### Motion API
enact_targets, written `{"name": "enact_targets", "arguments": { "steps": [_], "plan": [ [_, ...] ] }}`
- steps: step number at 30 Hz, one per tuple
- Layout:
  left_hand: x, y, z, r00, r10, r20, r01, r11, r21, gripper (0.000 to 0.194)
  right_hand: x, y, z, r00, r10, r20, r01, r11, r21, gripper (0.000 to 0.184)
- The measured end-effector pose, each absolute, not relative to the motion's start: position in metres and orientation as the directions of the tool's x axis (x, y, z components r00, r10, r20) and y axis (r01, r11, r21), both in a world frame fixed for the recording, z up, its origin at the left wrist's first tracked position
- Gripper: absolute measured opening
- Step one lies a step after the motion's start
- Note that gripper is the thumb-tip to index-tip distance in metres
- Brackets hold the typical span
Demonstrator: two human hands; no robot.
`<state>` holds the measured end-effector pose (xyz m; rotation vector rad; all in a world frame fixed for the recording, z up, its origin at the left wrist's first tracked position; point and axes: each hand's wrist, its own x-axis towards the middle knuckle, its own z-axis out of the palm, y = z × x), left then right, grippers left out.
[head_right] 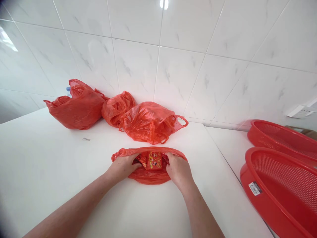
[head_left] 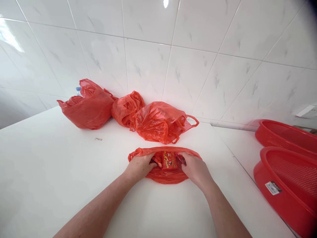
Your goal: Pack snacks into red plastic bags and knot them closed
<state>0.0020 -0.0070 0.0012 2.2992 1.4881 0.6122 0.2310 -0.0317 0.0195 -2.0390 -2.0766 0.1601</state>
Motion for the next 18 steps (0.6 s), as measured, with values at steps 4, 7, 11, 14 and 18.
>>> {"name": "enact_targets", "arguments": {
  "steps": [4, 7, 11, 14, 18],
  "plan": [
    [0.0002, -0.0072, 0.005, 0.357, 0.912, 0.202, 0.757, -0.409, 0.51, 0.029, 0.2289, -0.0306, 0.0247, 0.103, 0.976, 0.193, 0.978, -0.064, -0.196, 0.028],
    [-0.0012, -0.0058, 0.0033, 0.38, 0.899, 0.219, 0.744, -0.438, 0.504, 0.025, 0.2265, -0.0301, 0.0246, 0.092, 0.96, 0.265, 0.978, -0.037, -0.206, 0.032],
    [-0.0015, -0.0027, -0.0016, 0.38, 0.887, 0.262, 0.723, -0.461, 0.514, 0.027, 0.225, -0.0303, 0.0213, 0.11, 0.949, 0.297, 0.968, -0.034, -0.248, 0.035],
    [-0.0008, -0.0014, -0.0031, 0.368, 0.884, 0.288, 0.717, -0.466, 0.518, 0.026, 0.2257, -0.03, 0.02, 0.117, 0.946, 0.304, 0.959, -0.028, -0.282, 0.035],
    [0.0002, -0.0021, -0.0021, 0.388, 0.869, 0.306, 0.689, -0.494, 0.53, 0.031, 0.2258, -0.029, 0.0175, 0.078, 0.943, 0.324, 0.958, 0.019, -0.286, 0.036]
  ]
}}
